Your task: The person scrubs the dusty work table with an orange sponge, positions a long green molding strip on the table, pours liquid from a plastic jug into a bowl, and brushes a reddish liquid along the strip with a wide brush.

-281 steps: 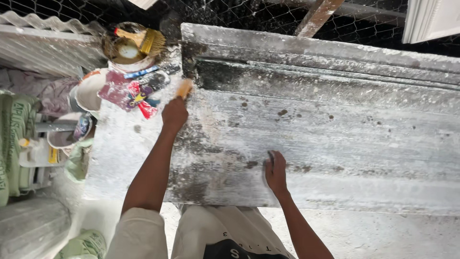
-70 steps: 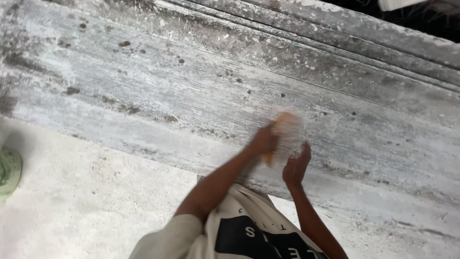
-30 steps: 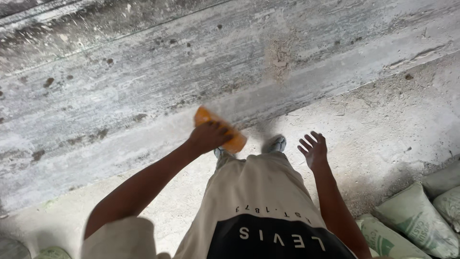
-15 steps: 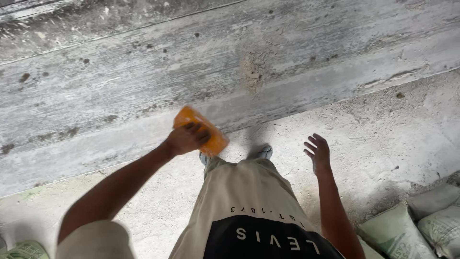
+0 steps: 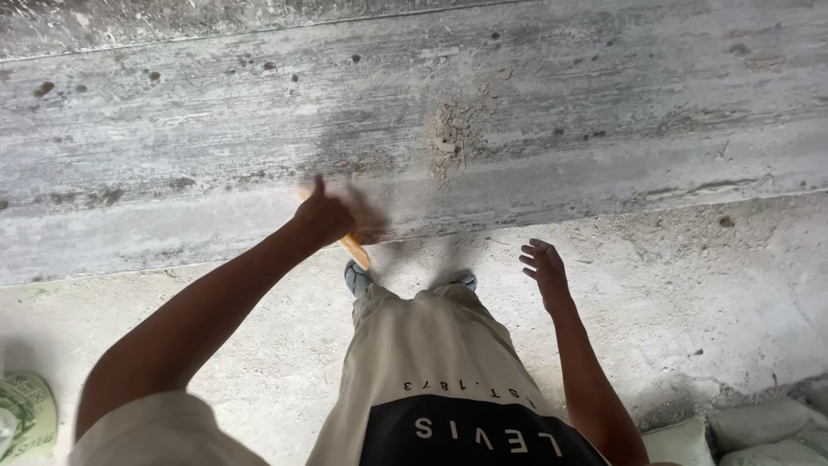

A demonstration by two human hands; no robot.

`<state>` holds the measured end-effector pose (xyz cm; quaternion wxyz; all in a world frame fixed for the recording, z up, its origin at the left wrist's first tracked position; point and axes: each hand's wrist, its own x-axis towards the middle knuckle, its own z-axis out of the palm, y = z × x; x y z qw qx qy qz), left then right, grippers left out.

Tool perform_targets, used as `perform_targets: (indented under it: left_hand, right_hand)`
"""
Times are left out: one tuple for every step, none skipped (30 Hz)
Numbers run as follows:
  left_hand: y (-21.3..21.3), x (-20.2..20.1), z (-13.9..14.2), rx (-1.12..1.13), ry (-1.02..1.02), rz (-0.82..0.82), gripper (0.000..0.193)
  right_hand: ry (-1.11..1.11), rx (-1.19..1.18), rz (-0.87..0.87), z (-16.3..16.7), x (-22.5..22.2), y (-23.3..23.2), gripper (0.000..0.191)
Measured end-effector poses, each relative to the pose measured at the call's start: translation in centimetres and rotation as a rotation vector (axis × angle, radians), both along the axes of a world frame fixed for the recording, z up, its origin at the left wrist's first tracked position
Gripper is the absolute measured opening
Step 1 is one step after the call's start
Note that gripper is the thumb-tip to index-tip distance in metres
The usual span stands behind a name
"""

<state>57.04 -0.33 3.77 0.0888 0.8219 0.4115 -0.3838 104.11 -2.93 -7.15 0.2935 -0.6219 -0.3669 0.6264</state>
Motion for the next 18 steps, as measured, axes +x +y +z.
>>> perform_targets:
  left_hand:
    - [1.3,1.3,-0.4,0.154,-0.229,-0.039,0.032]
    - [3.0,3.2,-0.8,0.305,-0.458,-0.083,0.055]
    - [4.3,5.5,-1.4,0.269,-0.367,-0.124,0.037]
    - [5.8,8.6,-2.0,0.233,-0.274,-0.163,0.020]
    - [7.0,11.8,-2.6,0.197,-0.179,-0.204,0.011]
    - [7.9,15.3,-3.1,0.223,-0.300,-0.193,0.009]
    - [8.7,19.0,-3.4,0.247,-0.421,-0.183,0.007]
    - [9.3,22.1,-3.0,0.274,-0.541,-0.174,0.006]
    - [9.7,24.2,-2.7,0.303,-0.659,-0.166,0.005]
    - [9.2,25.7,-2.9,0.326,-0.668,-0.154,0.005]
    - [8.2,26.8,-2.5,0.351,-0.678,-0.143,0.008]
    - [7.4,27.0,-2.4,0.386,-0.822,-0.063,0.015]
    - [6.5,26.5,-2.3,0.419,-0.965,0.022,0.023]
    - [5.7,25.2,-2.3,0.452,-1.105,0.110,0.030]
    - [5.1,23.4,-2.7,0.488,-1.268,0.241,0.035]
    - [4.5,21.2,-3.2,0.524,-1.424,0.377,0.042]
    - [4.1,18.7,-3.7,0.422,-1.363,0.634,0.055]
    - [3.9,15.2,-4.0,0.262,-1.289,0.897,0.032]
  right_hand:
    - [0.007,-0.006,0.012,0.1,0.0,0.2,0.052]
    - [0.002,-0.005,0.027,0.2,0.0,0.4,0.052]
    - [-0.004,-0.003,0.042,0.3,-0.1,0.7,0.052]
    - [-0.008,-0.001,0.059,0.4,-0.3,1.0,0.052]
    - [-0.016,0.006,0.073,0.5,-0.4,1.3,0.052]
    - [-0.027,0.012,0.086,0.6,-0.4,1.7,0.052]
    - [-0.037,0.018,0.099,0.7,-0.3,2.0,0.052]
    - [-0.016,0.032,0.085,0.9,-0.2,2.4,0.052]
    - [0.005,0.049,0.072,1.0,0.3,2.7,0.052]
    - [0.028,0.066,0.060,1.0,0.9,3.0,0.052]
    - [0.018,0.072,0.026,1.0,1.6,3.2,0.050]
    - [0.004,0.076,-0.009,0.9,2.8,3.3,0.048]
    - [-0.012,0.077,-0.041,0.9,3.9,3.2,0.046]
    - [-0.019,0.113,-0.034,0.8,5.0,3.1,0.043]
    - [-0.025,0.148,-0.026,0.7,6.1,2.8,0.041]
    - [-0.026,0.180,-0.017,0.5,7.0,2.4,0.039]
    - [-0.071,0.200,-0.023,0.4,7.7,2.2,0.037]
    - [-0.118,0.218,-0.030,0.3,8.3,1.8,0.035]
